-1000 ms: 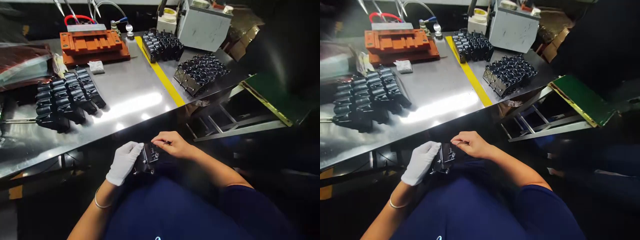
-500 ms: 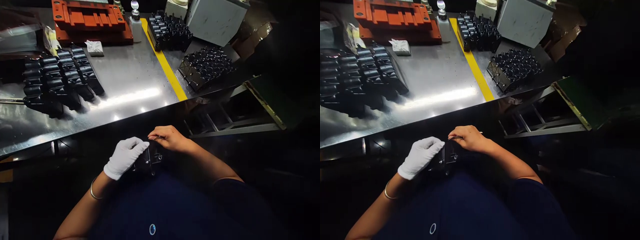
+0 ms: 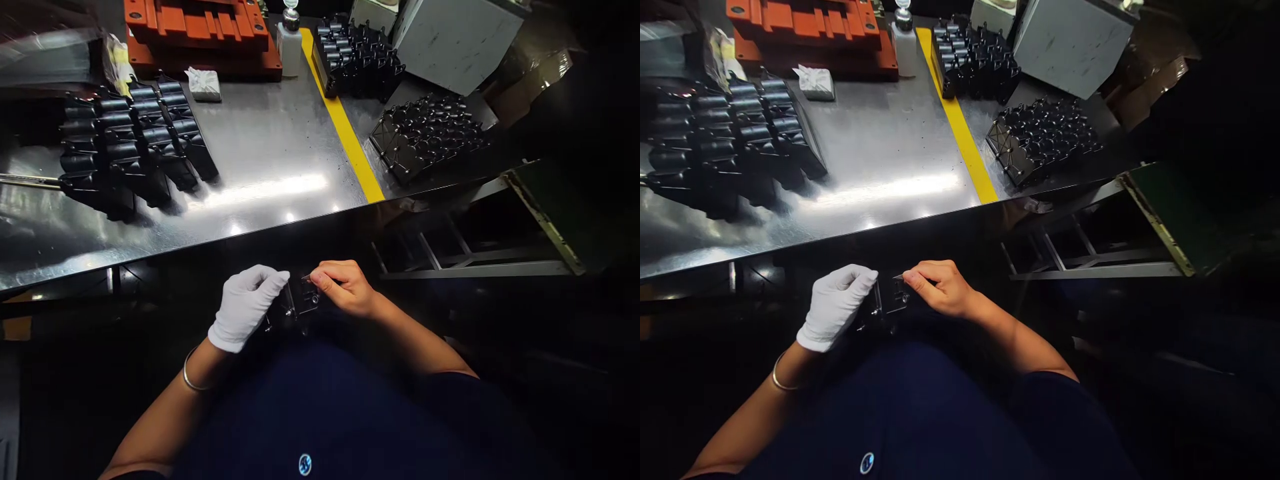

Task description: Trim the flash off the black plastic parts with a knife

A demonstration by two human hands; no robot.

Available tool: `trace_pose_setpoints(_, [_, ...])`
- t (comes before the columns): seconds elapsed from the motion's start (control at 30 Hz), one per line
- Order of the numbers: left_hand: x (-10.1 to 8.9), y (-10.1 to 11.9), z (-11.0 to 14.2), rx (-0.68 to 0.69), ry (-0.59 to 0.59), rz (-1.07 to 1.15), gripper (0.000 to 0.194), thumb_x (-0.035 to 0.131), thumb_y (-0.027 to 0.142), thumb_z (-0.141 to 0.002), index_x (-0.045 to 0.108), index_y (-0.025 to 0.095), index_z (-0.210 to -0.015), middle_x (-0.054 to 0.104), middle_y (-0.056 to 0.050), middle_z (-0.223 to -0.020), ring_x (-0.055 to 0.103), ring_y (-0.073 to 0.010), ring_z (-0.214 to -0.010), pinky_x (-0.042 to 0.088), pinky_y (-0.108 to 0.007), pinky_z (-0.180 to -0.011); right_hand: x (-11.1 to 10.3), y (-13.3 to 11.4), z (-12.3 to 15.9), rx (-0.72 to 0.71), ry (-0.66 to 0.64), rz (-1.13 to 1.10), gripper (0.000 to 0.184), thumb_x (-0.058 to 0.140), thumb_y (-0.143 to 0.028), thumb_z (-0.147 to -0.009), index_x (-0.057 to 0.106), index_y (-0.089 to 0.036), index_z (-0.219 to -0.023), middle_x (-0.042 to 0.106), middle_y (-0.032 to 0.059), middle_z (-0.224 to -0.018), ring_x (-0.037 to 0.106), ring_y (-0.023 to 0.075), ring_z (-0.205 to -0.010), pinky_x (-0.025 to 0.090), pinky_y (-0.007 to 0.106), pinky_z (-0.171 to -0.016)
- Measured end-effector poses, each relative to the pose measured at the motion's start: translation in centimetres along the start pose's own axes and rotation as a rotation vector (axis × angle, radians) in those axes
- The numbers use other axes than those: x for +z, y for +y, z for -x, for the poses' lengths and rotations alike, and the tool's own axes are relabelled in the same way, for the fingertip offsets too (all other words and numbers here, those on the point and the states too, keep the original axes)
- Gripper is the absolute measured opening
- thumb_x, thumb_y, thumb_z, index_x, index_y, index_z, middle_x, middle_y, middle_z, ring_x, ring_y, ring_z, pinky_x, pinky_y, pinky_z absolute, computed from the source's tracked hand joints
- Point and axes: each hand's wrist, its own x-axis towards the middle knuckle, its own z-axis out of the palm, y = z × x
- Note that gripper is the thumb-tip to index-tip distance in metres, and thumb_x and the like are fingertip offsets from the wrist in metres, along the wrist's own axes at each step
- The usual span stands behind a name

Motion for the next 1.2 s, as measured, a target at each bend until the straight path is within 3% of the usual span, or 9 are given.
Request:
trace_pose_setpoints(0.37, [0.5, 0.8, 0.4, -0.081, 0.058, 0.064, 0.031, 0.073, 0.045, -0.065, 0.062, 0.018, -0.052, 0.053, 0.002, -0.05, 0.045, -0.0103, -0.049, 0.04, -0.021, -0.046, -0.8, -0.1, -0.1, -0.118, -0.062, -0.007, 0.028, 0.051, -0.017, -0.095, 0.061, -0.013, -0.069, 0.056, 0.0007, -0.059, 0.051, 0.0067, -0.053, 0.042, 0.018, -0.052])
trace_pose_setpoints(0.53, [0.5, 0.8, 0.5, -0.053, 0.015, 0.056, 0.031, 0.073, 0.044, -0.066, 0.062, 0.018, -0.052, 0.052, 0.002, -0.049, 0.045, -0.0098, -0.048, 0.039, -0.021, -0.045, -1.7, -0.1, -0.4, -0.05, -0.271, -0.257, 0.04, 0.049, -0.023, -0.097, 0.053, -0.014, -0.058, 0.049, -0.002, -0.052, 0.044, 0.0052, -0.047, 0.037, 0.019, -0.047])
trace_pose_setpoints(0.6, [0.5, 0.7, 0.5, -0.032, 0.035, 0.062, 0.032, 0.073, 0.044, -0.067, 0.062, 0.018, -0.053, 0.051, 0.003, -0.05, 0.044, -0.0094, -0.049, 0.039, -0.02, -0.046, -1.7, -0.2, -0.4, -0.064, -0.209, -0.309, 0.039, 0.048, -0.024, -0.098, 0.056, -0.013, -0.062, 0.05, -0.0016, -0.052, 0.047, 0.0057, -0.047, 0.039, 0.018, -0.047])
trace_pose_setpoints(0.7, [0.4, 0.3, 0.3, -0.021, 0.073, 0.068, 0.032, 0.072, 0.044, -0.069, 0.061, 0.018, -0.053, 0.051, 0.003, -0.05, 0.043, -0.0092, -0.049, 0.038, -0.02, -0.046, -1.3, -0.2, -0.3, -0.132, -0.048, -0.123, 0.03, 0.049, -0.019, -0.097, 0.063, -0.012, -0.071, 0.055, 0.0006, -0.058, 0.051, 0.0069, -0.052, 0.04, 0.019, -0.05])
trace_pose_setpoints(0.83, [0.3, 0.1, 0.2, -0.02, 0.068, 0.057, 0.032, 0.072, 0.044, -0.069, 0.062, 0.018, -0.054, 0.051, 0.003, -0.05, 0.043, -0.0094, -0.049, 0.038, -0.02, -0.046, -0.7, -0.2, -0.2, -0.208, 0.002, 0.052, 0.027, 0.05, -0.016, -0.095, 0.062, -0.013, -0.071, 0.056, 0.0008, -0.057, 0.05, 0.0077, -0.052, 0.041, 0.02, -0.05])
trace_pose_setpoints(1.03, [0.5, 0.2, 0.3, -0.036, 0.053, 0.066, 0.032, 0.073, 0.044, -0.069, 0.062, 0.018, -0.053, 0.051, 0.002, -0.05, 0.044, -0.0099, -0.049, 0.039, -0.021, -0.046, -0.9, -0.1, -0.1, -0.239, -0.007, 0.112, 0.027, 0.049, -0.017, -0.096, 0.061, -0.014, -0.072, 0.055, 0.0005, -0.057, 0.049, 0.008, -0.052, 0.04, 0.021, -0.051])
trace_pose_setpoints(1.2, [0.6, 0.4, 0.4, -0.073, 0.04, 0.081, 0.029, 0.074, 0.043, -0.066, 0.064, 0.018, -0.055, 0.054, 0.002, -0.052, 0.046, -0.01, -0.05, 0.04, -0.021, -0.047, -1.5, -0.4, -0.2, -0.166, -0.156, 0.015, 0.035, 0.046, -0.02, -0.098, 0.053, -0.015, -0.064, 0.045, -0.0024, -0.055, 0.041, 0.0062, -0.05, 0.034, 0.02, -0.049])
